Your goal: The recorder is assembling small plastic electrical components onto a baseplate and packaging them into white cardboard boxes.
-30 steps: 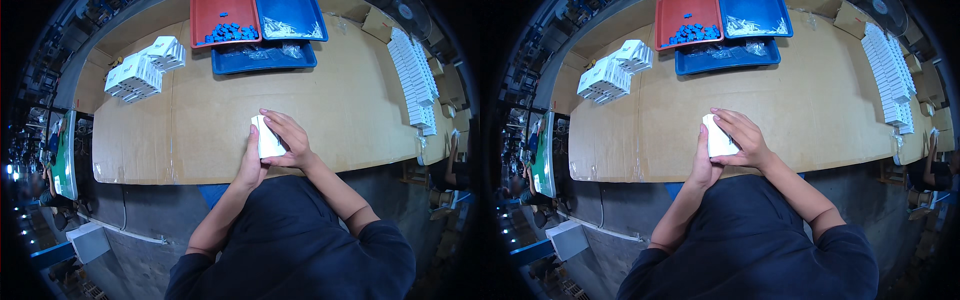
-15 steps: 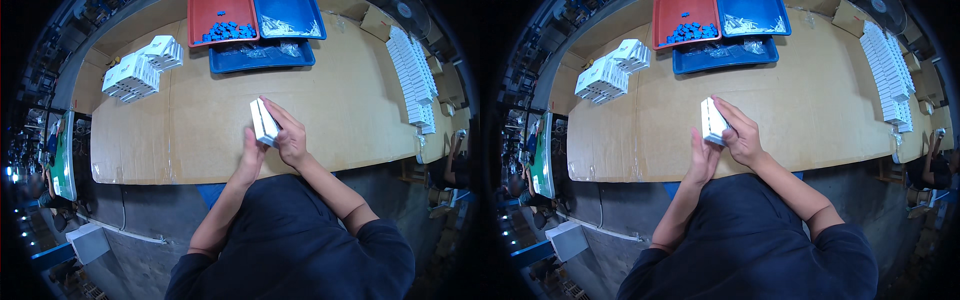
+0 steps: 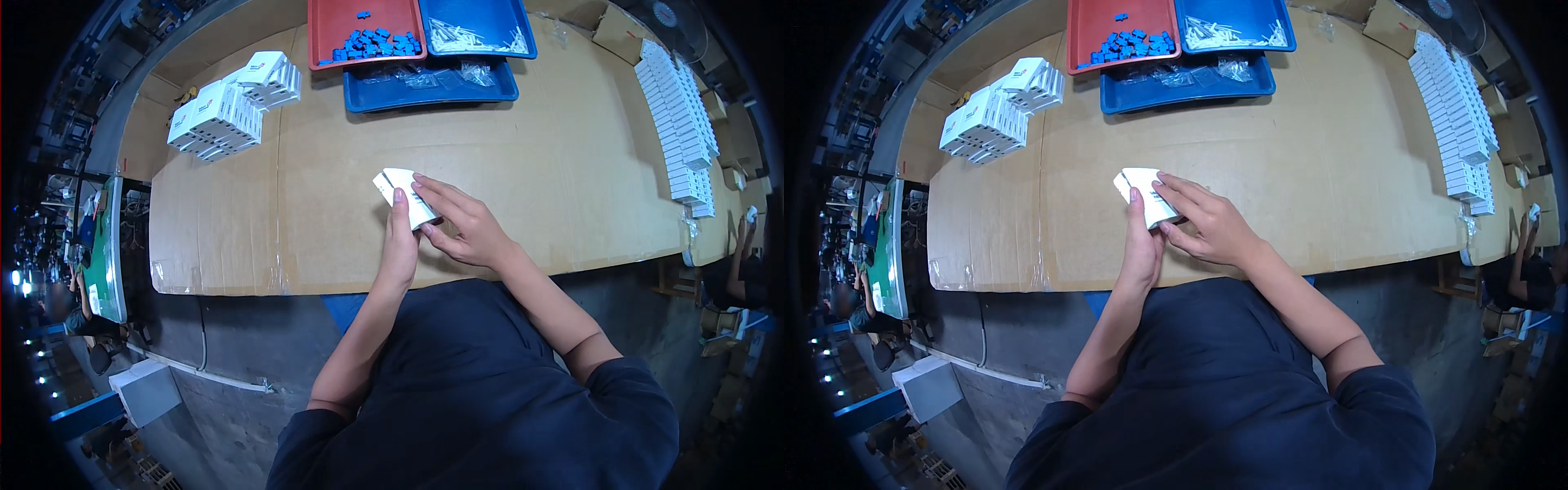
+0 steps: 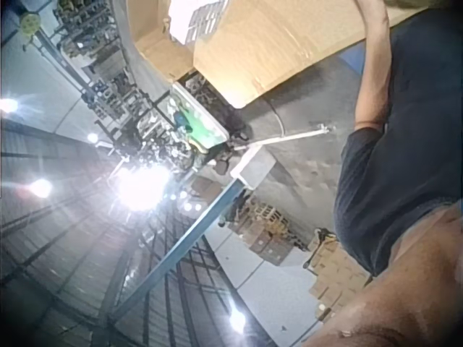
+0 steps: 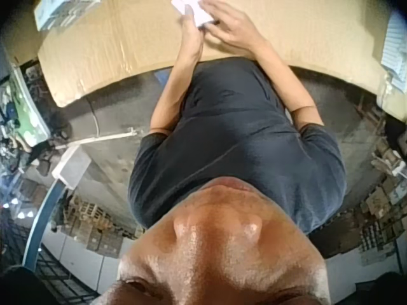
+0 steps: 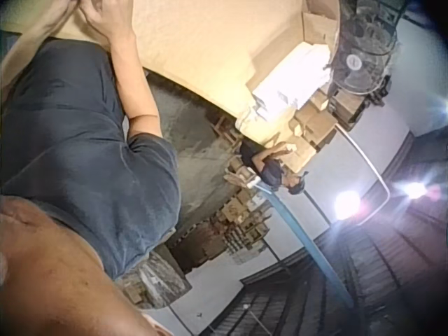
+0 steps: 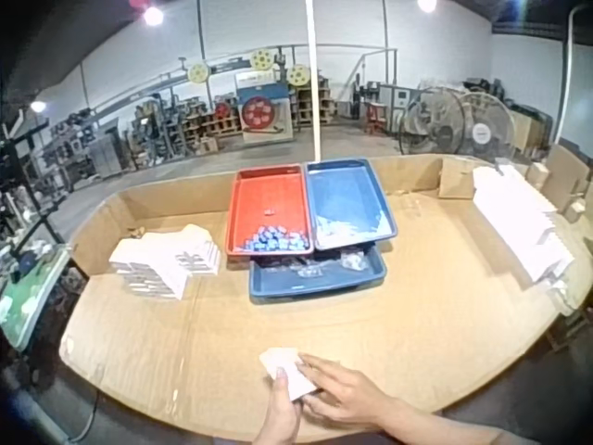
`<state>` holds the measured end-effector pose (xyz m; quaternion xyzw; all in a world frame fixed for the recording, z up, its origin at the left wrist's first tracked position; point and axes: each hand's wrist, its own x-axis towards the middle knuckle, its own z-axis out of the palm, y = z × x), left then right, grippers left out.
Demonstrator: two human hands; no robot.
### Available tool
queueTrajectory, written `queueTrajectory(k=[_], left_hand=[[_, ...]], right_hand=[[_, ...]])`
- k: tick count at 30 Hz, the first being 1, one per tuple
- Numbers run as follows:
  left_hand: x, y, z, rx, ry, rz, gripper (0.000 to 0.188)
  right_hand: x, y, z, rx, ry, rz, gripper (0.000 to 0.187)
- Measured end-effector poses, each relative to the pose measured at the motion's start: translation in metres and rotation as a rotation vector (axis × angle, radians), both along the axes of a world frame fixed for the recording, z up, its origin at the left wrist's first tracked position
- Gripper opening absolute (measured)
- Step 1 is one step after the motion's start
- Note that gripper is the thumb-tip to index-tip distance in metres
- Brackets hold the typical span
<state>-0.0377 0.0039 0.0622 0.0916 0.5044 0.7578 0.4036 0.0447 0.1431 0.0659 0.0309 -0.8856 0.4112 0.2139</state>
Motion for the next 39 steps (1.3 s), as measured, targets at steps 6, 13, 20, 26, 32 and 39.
queueTrajectory(k=[6, 13, 20, 26, 32, 39], left_hand=[[0.003, 0.003, -0.015, -0.058, -0.006, 0.051, 0.074], [0.01, 0.007, -0.018, -0.123, -0.066, 0.145, 0.064], [0.012, 0.004, -0.016, -0.063, -0.098, 0.16, 0.058], [-0.003, -0.004, -0.025, -0.055, -0.083, 0.164, 0.062], [-0.019, -0.01, 0.006, -0.093, 0.328, 0.096, 0.081], [-0.018, -0.007, 0.001, -0.017, 0.762, 0.074, 0.107]], right_hand=[[-0.001, -0.004, -0.017, 0.043, 0.134, -0.039, 0.057], [0.002, -0.009, -0.027, 0.092, 0.083, -0.043, 0.054], [0.001, -0.014, -0.03, 0.15, 0.175, -0.079, 0.05], [-0.003, -0.016, -0.023, 0.004, 0.037, -0.04, 0.043], [-0.008, 0.0, -0.001, -0.943, -0.376, -0.088, 0.045], [-0.013, -0.005, 0.022, -0.976, -0.42, -0.029, 0.046]])
